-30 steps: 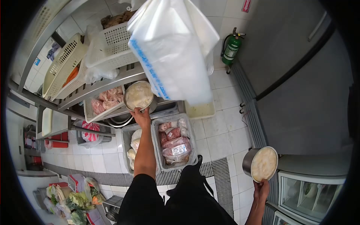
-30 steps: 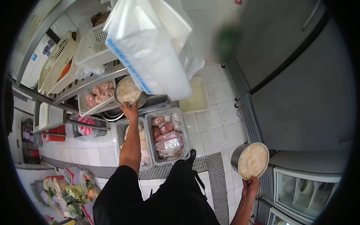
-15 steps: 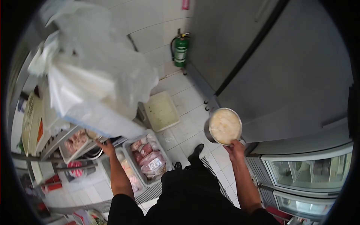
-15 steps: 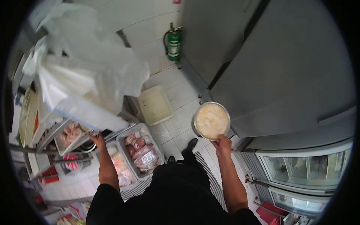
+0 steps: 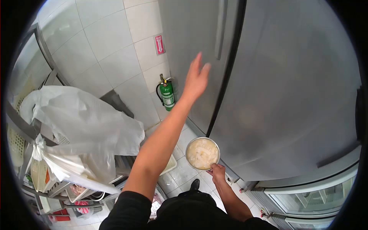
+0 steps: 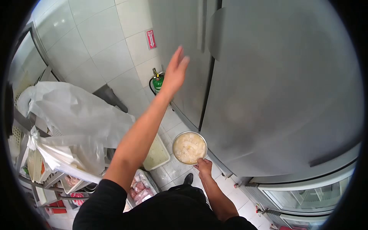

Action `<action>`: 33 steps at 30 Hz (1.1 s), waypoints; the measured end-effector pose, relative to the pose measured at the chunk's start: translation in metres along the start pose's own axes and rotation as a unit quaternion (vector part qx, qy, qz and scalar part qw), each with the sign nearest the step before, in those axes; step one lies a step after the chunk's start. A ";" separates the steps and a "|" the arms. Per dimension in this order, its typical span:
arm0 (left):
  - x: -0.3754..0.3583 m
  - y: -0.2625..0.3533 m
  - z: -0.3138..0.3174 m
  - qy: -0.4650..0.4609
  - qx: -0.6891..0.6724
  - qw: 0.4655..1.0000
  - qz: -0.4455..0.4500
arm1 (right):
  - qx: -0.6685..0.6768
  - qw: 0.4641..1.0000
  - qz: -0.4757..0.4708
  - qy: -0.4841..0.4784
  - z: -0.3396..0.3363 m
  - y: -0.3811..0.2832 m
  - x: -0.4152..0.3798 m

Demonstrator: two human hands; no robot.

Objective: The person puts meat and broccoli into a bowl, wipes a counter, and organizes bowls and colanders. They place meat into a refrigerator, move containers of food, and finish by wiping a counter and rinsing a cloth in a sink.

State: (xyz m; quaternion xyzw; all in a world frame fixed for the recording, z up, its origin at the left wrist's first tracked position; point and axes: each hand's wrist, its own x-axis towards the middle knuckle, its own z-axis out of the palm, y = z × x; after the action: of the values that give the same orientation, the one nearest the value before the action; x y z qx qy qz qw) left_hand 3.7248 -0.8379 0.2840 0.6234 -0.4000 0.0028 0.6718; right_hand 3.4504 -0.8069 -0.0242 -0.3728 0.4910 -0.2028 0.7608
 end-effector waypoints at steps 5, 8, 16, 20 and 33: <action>0.091 0.034 0.041 -0.023 -0.071 0.996 -0.055 | -0.002 1.000 0.004 0.008 0.009 -0.014 0.014; 0.092 0.031 0.039 0.012 -0.070 0.996 -0.056 | -0.011 1.000 0.001 -0.015 0.000 -0.011 0.032; 0.078 -0.021 -0.063 0.257 -0.063 0.962 0.065 | -0.019 0.999 0.033 -0.012 -0.004 -0.021 0.041; 0.056 -0.017 -0.158 0.360 -0.130 0.924 -0.006 | -0.061 0.997 0.041 0.010 0.004 -0.028 0.043; 0.011 -0.140 -0.337 0.506 -0.056 0.860 -0.039 | -0.020 0.996 0.020 0.080 0.059 -0.039 0.036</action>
State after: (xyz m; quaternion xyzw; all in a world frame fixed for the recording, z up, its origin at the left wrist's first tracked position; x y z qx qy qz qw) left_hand 3.9828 -0.5914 0.2065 0.5124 0.0206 0.2693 0.8152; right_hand 3.5213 -0.8342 -0.0015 -0.3605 0.5614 -0.2069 0.7156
